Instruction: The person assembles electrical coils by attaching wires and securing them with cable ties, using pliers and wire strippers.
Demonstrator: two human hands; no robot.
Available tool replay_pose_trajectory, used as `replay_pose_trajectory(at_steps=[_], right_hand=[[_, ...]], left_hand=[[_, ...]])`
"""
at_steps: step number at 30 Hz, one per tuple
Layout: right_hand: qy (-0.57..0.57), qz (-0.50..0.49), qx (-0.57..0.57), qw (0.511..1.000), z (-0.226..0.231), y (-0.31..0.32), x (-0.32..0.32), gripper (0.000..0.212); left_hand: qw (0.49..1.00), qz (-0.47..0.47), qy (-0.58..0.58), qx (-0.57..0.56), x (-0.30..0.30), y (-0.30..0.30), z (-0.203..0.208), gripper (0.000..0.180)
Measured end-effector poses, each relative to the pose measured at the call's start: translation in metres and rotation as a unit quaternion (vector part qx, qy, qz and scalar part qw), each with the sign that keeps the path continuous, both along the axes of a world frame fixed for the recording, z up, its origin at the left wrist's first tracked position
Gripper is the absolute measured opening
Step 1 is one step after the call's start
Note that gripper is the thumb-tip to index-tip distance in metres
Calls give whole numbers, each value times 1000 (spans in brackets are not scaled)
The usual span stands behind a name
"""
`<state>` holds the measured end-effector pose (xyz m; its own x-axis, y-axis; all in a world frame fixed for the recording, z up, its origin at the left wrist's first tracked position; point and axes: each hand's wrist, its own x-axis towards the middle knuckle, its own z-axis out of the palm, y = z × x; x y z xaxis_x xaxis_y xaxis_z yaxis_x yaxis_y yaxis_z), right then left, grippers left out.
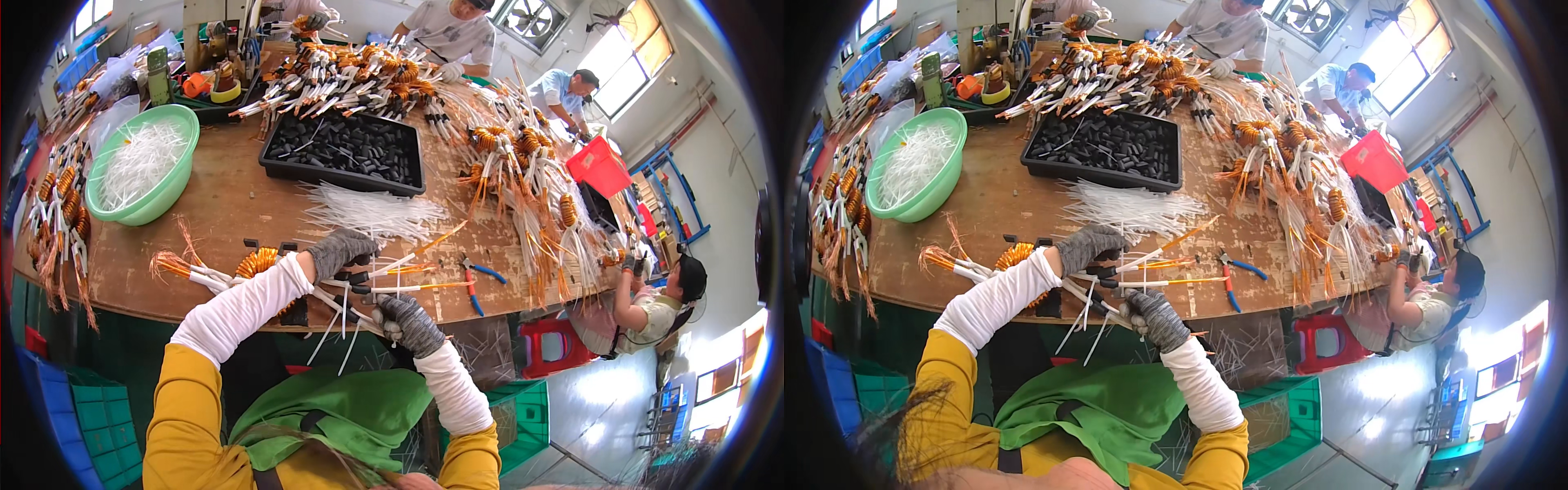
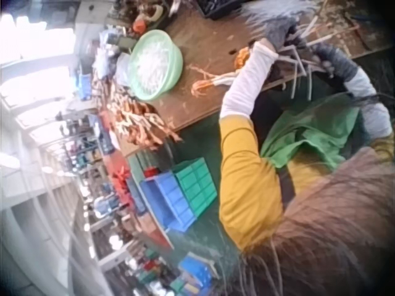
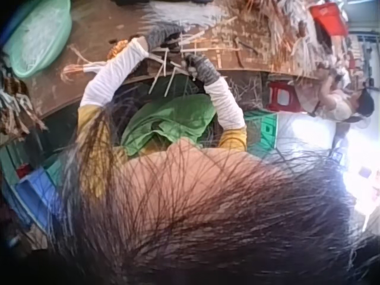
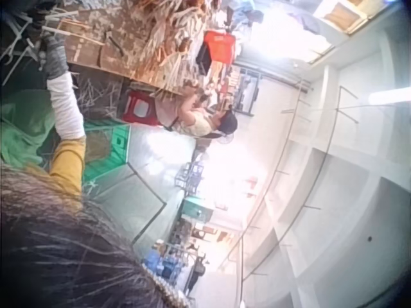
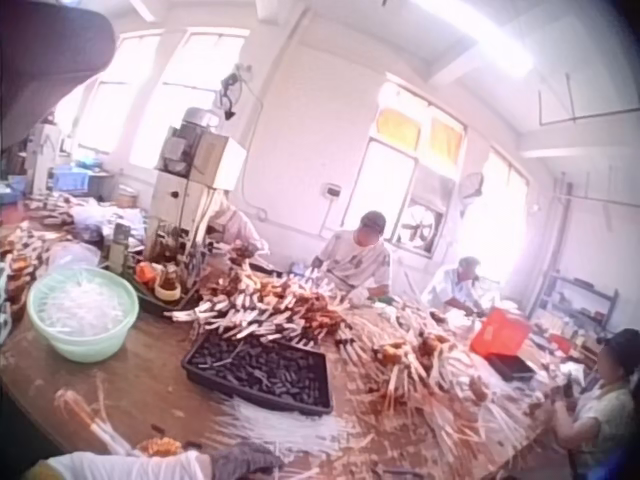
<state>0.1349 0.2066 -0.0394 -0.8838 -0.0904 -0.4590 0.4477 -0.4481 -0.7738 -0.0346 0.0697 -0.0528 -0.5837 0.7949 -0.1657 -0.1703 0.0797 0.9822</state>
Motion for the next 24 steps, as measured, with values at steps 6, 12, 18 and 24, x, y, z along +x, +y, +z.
replay_pose_trajectory(at_steps=[6,12,18,24], right_hand=[[-16,19,123,992,2,-5,-3,22],[1,-15,177,984,23,-20,3,24],[4,-15,95,995,6,-11,10,25],[-24,-66,51,996,22,-27,10,26]], left_hand=[[999,24,24,-7,6,-5,5,17],[994,23,-36,99,42,-28,33,16],[974,0,223,46,64,-44,35,25],[868,152,469,56,73,-37,23,21]])
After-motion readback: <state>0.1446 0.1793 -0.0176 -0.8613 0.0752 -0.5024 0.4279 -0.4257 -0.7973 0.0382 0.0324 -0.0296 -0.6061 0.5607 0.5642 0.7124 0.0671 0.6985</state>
